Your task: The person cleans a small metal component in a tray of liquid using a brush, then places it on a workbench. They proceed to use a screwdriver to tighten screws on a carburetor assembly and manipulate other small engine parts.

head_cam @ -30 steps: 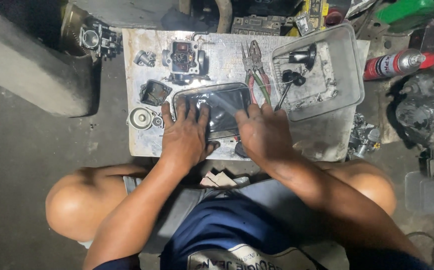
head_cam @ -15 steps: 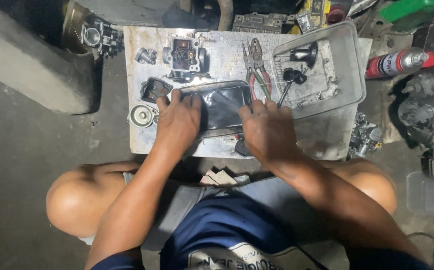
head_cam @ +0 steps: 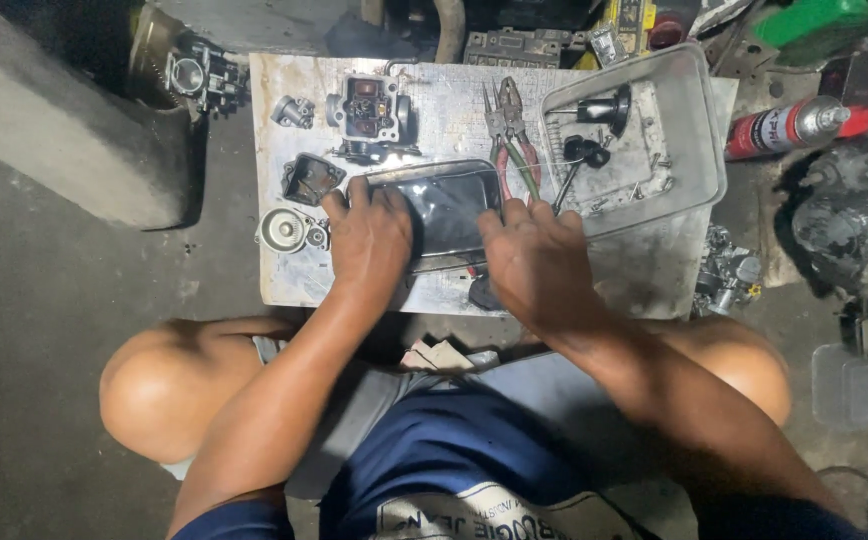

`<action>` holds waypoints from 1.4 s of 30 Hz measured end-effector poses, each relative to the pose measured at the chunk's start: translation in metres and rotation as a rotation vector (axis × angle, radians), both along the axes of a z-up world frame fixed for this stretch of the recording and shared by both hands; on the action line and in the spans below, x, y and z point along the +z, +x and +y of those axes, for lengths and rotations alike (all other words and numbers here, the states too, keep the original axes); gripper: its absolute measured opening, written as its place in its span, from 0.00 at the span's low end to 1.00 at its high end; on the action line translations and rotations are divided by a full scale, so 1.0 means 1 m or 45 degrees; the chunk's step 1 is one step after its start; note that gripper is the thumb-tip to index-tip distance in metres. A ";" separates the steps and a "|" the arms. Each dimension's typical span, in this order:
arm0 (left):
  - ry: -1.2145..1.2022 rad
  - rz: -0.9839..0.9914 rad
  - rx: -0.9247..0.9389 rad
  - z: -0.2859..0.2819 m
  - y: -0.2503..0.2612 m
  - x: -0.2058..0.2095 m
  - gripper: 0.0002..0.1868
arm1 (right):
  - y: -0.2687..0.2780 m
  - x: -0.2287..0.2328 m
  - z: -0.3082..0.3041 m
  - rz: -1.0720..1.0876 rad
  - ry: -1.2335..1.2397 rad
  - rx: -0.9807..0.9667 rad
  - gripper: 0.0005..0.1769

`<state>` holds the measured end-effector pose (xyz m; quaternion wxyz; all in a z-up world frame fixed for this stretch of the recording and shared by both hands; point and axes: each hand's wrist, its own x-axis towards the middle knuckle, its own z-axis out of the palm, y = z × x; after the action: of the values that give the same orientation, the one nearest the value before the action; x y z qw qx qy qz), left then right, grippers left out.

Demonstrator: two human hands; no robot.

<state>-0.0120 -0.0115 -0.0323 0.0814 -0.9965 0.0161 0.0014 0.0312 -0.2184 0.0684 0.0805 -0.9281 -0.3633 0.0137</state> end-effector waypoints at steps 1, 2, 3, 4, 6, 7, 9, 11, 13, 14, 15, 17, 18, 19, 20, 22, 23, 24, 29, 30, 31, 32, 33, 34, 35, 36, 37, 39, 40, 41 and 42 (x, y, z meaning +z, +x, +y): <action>0.000 0.000 -0.001 -0.001 -0.001 0.001 0.13 | -0.001 0.000 0.000 0.000 0.000 -0.001 0.07; 0.007 0.023 0.007 -0.001 -0.002 0.002 0.13 | -0.001 0.000 0.000 -0.006 0.014 -0.003 0.07; 0.014 0.046 0.016 -0.001 -0.003 0.003 0.13 | -0.001 0.000 0.000 -0.013 0.028 -0.004 0.07; 0.014 0.045 0.014 -0.002 -0.002 0.005 0.13 | -0.001 0.000 0.001 -0.013 0.029 -0.005 0.07; 0.031 0.078 0.014 -0.004 -0.002 0.011 0.12 | -0.001 -0.001 0.003 -0.005 0.025 -0.006 0.07; 0.031 0.076 0.015 -0.004 -0.002 0.010 0.12 | -0.001 0.000 0.003 -0.007 0.025 -0.005 0.07; 0.037 0.107 0.021 -0.004 0.000 0.009 0.12 | -0.001 0.002 0.003 -0.035 0.026 0.002 0.06; 0.036 0.150 0.035 -0.006 0.001 0.016 0.12 | -0.002 -0.010 0.001 -0.099 0.043 0.004 0.06; 0.036 0.193 0.050 -0.007 0.002 0.018 0.13 | -0.003 -0.015 0.000 -0.162 0.061 0.006 0.06; 0.026 0.195 0.066 -0.007 0.002 0.016 0.13 | -0.004 -0.014 0.000 -0.160 0.072 0.007 0.06; 0.015 0.198 0.082 -0.006 0.002 0.015 0.13 | -0.004 -0.013 -0.001 -0.157 0.083 0.007 0.06; -0.007 0.197 0.091 -0.006 0.001 0.018 0.13 | -0.005 -0.011 0.001 -0.172 0.085 -0.003 0.05; -0.029 0.199 0.099 -0.006 0.001 0.019 0.13 | -0.005 -0.010 0.001 -0.184 0.087 -0.015 0.05; -0.028 0.194 0.097 -0.006 0.001 0.017 0.13 | -0.006 -0.006 0.001 -0.189 0.088 -0.017 0.05; -0.013 0.186 0.124 -0.007 0.001 0.015 0.13 | -0.007 -0.003 0.001 -0.184 0.082 -0.008 0.06; 0.004 0.172 0.152 -0.007 0.001 0.015 0.13 | -0.006 0.001 0.001 -0.186 0.077 0.002 0.06; 0.028 0.210 0.159 -0.007 0.002 0.018 0.13 | -0.005 0.001 0.002 -0.220 0.085 0.000 0.06; 0.052 0.249 0.166 -0.006 0.002 0.021 0.14 | -0.005 0.001 0.003 -0.255 0.093 -0.003 0.05; 0.097 0.307 0.183 -0.006 0.006 0.031 0.14 | -0.005 -0.009 0.000 -0.265 0.149 0.004 0.03; 0.113 0.346 0.186 -0.005 0.007 0.032 0.14 | -0.005 -0.010 0.001 -0.282 0.170 0.003 0.03; 0.111 0.345 0.187 -0.006 0.006 0.034 0.14 | -0.005 -0.006 0.001 -0.283 0.169 0.004 0.03; 0.107 0.372 0.178 -0.007 0.006 0.036 0.14 | -0.005 -0.001 0.002 -0.283 0.184 0.009 0.03; 0.104 0.398 0.171 -0.007 0.006 0.038 0.15 | -0.005 0.004 0.003 -0.285 0.199 0.014 0.03; 0.103 0.395 0.172 -0.008 0.006 0.040 0.15 | -0.004 0.001 0.003 -0.287 0.199 0.016 0.03; 0.092 0.379 0.182 -0.009 0.006 0.043 0.16 | -0.005 -0.002 0.002 -0.298 0.195 0.018 0.04; 0.081 0.364 0.193 -0.010 0.005 0.045 0.17 | -0.005 -0.005 0.002 -0.309 0.191 0.020 0.06; 0.081 0.364 0.195 -0.009 0.005 0.045 0.17 | -0.005 -0.008 0.001 -0.309 0.191 0.022 0.06; 0.049 0.365 0.200 -0.006 0.003 0.043 0.17 | -0.005 -0.014 0.000 -0.299 0.189 0.046 0.08; 0.049 0.366 0.205 -0.003 0.004 0.047 0.17 | -0.004 -0.013 0.000 -0.298 0.189 0.051 0.08; 0.001 0.342 0.202 -0.001 0.006 0.050 0.17 | -0.003 -0.013 0.000 -0.309 0.187 0.060 0.08; -0.047 0.318 0.199 0.002 0.007 0.052 0.17 | -0.002 -0.013 0.000 -0.321 0.185 0.070 0.08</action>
<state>-0.0049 -0.0097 0.0202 0.0602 -0.9881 -0.0514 0.1316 0.0293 -0.2184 0.0555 0.1008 -0.9039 -0.3958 -0.1269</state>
